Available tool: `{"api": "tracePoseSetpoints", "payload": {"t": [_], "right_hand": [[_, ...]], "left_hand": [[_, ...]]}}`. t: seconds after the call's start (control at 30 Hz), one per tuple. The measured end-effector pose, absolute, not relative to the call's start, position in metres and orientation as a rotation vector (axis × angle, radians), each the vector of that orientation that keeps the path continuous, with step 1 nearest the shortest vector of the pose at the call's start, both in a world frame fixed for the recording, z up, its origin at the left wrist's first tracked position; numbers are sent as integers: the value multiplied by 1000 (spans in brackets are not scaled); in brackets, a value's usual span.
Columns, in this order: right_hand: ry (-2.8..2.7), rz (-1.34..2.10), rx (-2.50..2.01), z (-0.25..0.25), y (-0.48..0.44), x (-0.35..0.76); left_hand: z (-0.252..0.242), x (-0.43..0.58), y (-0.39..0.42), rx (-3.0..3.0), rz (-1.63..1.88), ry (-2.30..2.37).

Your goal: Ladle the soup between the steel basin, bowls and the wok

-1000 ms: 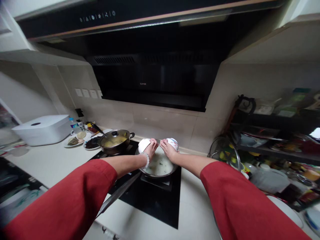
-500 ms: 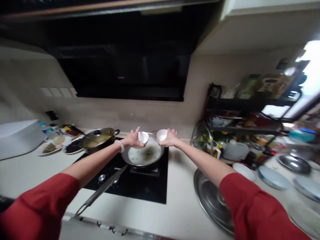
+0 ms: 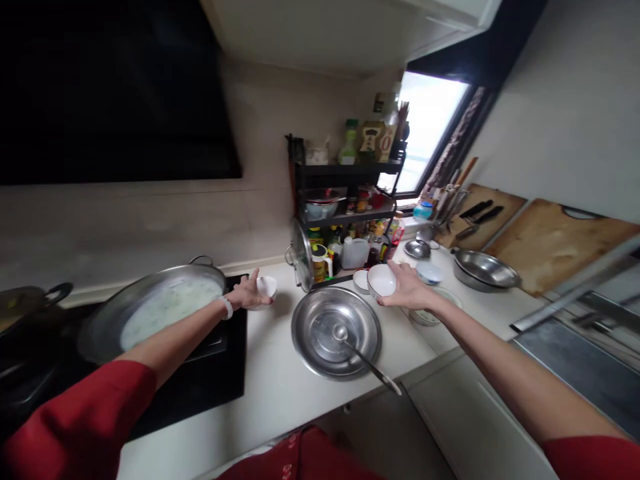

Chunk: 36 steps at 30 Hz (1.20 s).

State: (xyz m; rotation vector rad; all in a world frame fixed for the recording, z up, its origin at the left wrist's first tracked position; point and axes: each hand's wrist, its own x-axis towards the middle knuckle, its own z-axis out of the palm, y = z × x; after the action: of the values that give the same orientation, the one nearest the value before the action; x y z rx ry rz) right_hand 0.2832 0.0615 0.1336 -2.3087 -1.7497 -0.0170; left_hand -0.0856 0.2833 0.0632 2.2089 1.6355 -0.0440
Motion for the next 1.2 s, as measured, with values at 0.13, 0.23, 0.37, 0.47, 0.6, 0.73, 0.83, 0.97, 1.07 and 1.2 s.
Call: {"api": "tracePoseSetpoints", "payload": {"t": [0.13, 0.23, 0.37, 0.47, 0.6, 0.73, 0.83, 0.97, 1.07, 1.2], "right_hand": [[-1589, 24, -2573, 87, 32, 325], [-1548, 108, -2639, 52, 27, 336], [-1489, 177, -2668, 9, 35, 345], [-1451, 220, -2653, -15, 46, 350], [-1415, 294, -2652, -32, 62, 351], [-1335, 292, -2700, -40, 77, 356], [-1294, 275, -2716, -46, 85, 360], [-1233, 280, -2698, -52, 93, 357], [-1185, 291, -2659, -50, 93, 352], [-1285, 296, -2479, -32, 67, 378]], "left_hand": [[9, -62, 297, 2156, 7, 1743], [-30, -52, 311, 2102, 10, 1872], [-61, -40, 322, 2064, -12, 1977], [-68, -31, 322, 2036, -62, 2002], [-68, -21, 316, 2050, -88, 2016], [-63, -15, 308, 2083, -66, 2042], [-58, -10, 302, 2095, -64, 2057], [-55, -9, 299, 2103, -42, 2057], [-54, -16, 297, 2079, 20, 2068], [-31, -16, 282, 2143, 172, 2165]]}}
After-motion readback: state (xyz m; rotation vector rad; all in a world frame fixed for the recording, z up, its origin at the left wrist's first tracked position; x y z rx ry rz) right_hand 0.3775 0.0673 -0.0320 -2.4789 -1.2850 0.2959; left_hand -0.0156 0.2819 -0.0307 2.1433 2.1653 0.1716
